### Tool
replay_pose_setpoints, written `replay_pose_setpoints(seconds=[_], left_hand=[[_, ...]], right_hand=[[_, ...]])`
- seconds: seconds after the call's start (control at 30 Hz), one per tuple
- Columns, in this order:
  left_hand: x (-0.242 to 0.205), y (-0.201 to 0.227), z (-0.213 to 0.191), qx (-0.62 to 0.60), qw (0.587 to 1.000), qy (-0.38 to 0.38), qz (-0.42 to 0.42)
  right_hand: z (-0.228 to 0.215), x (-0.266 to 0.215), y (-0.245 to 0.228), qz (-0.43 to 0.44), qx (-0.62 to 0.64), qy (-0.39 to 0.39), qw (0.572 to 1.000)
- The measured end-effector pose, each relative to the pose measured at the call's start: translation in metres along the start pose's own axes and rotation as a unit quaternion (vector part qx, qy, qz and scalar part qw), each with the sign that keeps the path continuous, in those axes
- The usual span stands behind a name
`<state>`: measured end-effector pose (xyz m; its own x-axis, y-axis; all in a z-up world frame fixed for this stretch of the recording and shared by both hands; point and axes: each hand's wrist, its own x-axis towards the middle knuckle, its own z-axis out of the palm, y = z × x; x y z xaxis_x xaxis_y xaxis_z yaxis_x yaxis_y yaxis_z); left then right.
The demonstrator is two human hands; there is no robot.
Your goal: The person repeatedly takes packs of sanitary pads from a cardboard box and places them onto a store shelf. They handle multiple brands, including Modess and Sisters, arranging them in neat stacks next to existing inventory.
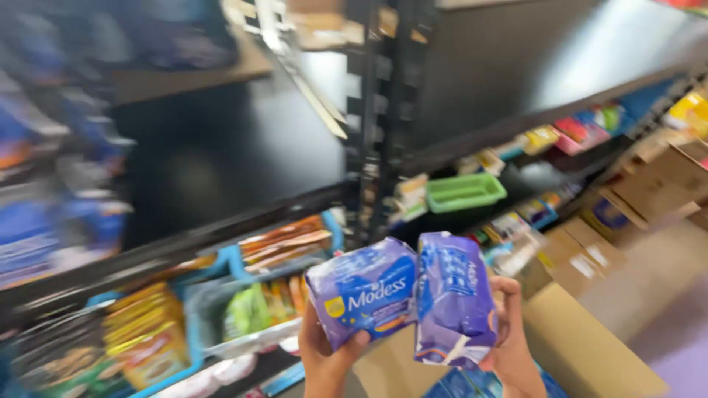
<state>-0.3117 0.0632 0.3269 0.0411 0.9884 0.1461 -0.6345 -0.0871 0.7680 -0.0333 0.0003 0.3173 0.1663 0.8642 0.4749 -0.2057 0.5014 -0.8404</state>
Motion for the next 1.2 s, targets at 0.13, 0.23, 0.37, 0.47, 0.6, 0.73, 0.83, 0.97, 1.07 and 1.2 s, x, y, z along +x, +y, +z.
replay_pose_setpoints(seconds=[0.13,0.23,0.37,0.47,0.6,0.73,0.83,0.97,1.07,1.2], left_hand=[[-0.009,0.104,-0.017,-0.002,0.994,-0.029,0.107],[-0.003,0.173,-0.022,0.012,0.985,-0.062,0.163],[0.029,0.243,-0.027,0.288,0.903,-0.100,0.302],[0.055,0.257,-0.035,0.403,0.842,-0.093,0.347],[0.075,0.247,-0.041,0.452,0.790,-0.093,0.404],[0.085,0.254,-0.029,0.554,0.740,-0.081,0.373],[0.087,0.254,-0.019,0.536,0.770,-0.071,0.338],[0.097,0.260,-0.005,0.474,0.794,-0.055,0.377],[0.109,0.256,0.000,0.478,0.794,-0.050,0.372],[0.121,0.257,0.000,0.507,0.777,-0.032,0.372]], right_hand=[[0.089,0.040,-0.013,0.028,-0.033,0.065,0.997],[0.141,0.070,-0.027,-0.034,-0.063,-0.022,0.997],[0.211,0.109,-0.045,-0.110,-0.093,-0.097,0.985],[0.234,0.136,-0.041,-0.073,-0.031,-0.078,0.994],[0.246,0.151,-0.045,-0.039,0.064,-0.092,0.993],[0.296,0.162,-0.098,-0.056,0.178,-0.061,0.981],[0.317,0.184,-0.123,-0.107,0.182,-0.073,0.975],[0.309,0.229,-0.110,-0.234,-0.011,-0.098,0.967],[0.312,0.254,-0.102,-0.382,-0.283,-0.057,0.878],[0.321,0.297,-0.093,-0.384,-0.474,-0.047,0.791]])
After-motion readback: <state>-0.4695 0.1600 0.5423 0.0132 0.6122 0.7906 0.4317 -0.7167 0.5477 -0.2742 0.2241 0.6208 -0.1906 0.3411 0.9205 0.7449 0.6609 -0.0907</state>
